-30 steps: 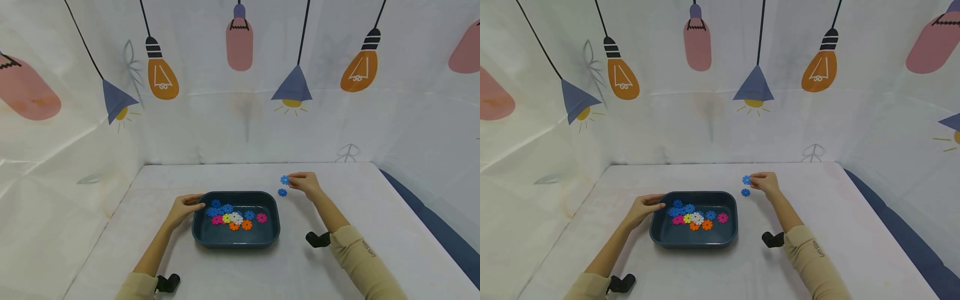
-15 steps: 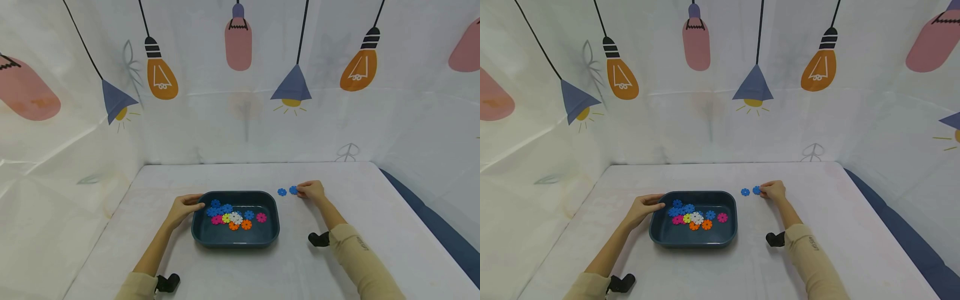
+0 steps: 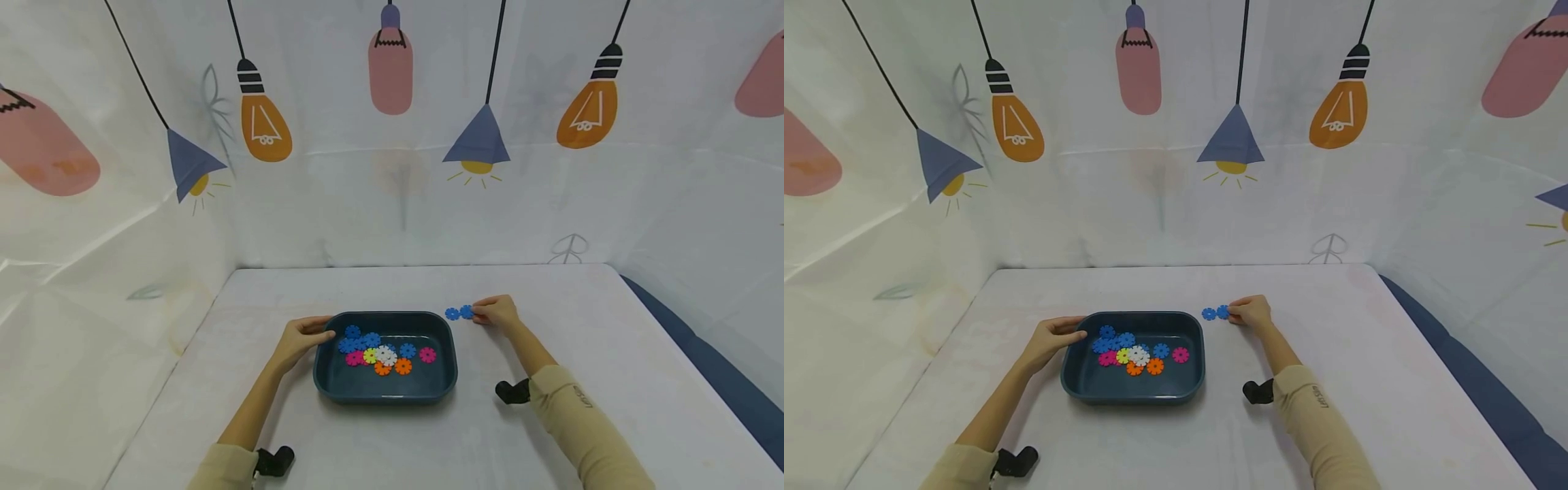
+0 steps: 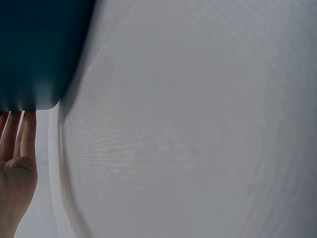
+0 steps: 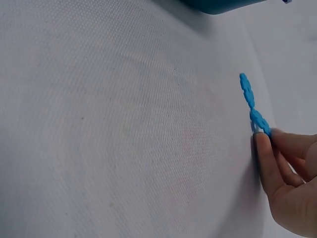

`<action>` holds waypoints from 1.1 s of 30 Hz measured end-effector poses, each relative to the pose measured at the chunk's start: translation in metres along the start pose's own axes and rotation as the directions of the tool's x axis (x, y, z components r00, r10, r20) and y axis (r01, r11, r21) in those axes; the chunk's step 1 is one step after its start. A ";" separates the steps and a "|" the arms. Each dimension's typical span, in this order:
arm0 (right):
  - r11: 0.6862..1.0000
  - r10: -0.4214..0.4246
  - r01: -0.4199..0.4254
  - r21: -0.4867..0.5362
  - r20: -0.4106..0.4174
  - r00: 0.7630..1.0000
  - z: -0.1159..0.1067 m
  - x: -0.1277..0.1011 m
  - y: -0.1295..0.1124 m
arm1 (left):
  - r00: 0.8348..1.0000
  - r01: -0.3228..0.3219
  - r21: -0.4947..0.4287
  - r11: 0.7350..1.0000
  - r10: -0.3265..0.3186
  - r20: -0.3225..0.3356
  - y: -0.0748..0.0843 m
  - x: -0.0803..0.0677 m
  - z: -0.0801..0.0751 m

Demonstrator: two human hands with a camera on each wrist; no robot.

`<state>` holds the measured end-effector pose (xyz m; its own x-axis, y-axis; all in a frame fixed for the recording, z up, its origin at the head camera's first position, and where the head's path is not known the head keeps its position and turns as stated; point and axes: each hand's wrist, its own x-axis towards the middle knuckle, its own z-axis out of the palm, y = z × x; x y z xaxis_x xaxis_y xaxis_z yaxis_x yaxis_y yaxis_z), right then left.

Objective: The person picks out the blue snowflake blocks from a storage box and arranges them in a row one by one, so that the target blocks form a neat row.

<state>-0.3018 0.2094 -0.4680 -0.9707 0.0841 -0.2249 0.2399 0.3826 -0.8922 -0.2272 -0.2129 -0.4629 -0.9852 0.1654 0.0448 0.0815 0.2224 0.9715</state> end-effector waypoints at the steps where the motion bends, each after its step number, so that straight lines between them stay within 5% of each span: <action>1: 1.000 -0.004 0.004 0.005 -0.002 1.000 0.001 0.000 0.000 | 1.000 0.001 -0.001 1.000 -0.001 -0.002 -0.003 0.001 -0.001; 10: 0.997 -0.077 0.078 0.017 -0.045 0.996 0.008 0.002 0.001 | 1.000 0.002 0.026 1.000 -0.002 -0.023 -0.018 0.008 -0.003; 17: 0.990 -0.117 0.109 -0.088 -0.096 0.989 0.005 -0.001 0.000 | 1.000 0.019 0.014 1.000 -0.019 -0.013 -0.008 0.004 -0.002; 22: 0.989 -0.129 0.129 0.076 -0.008 0.992 0.001 -0.006 -0.008 | 1.000 0.020 0.017 1.000 -0.020 -0.013 0.001 0.001 0.000; 26: 0.957 -0.168 0.136 0.255 0.107 0.980 0.002 -0.013 -0.020 | 1.000 0.016 0.010 1.000 -0.016 -0.023 -0.016 0.007 -0.002; 33: 0.927 -0.239 0.159 0.340 0.206 0.949 0.016 -0.033 -0.045 | 0.999 0.019 0.025 1.000 -0.018 -0.033 -0.017 0.006 -0.001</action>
<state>-0.2802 0.1750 -0.4267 -0.9761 -0.2015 -0.0809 0.0712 0.0547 -0.9960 -0.2343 -0.2169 -0.4792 -0.9909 0.1298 0.0345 0.0663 0.2494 0.9661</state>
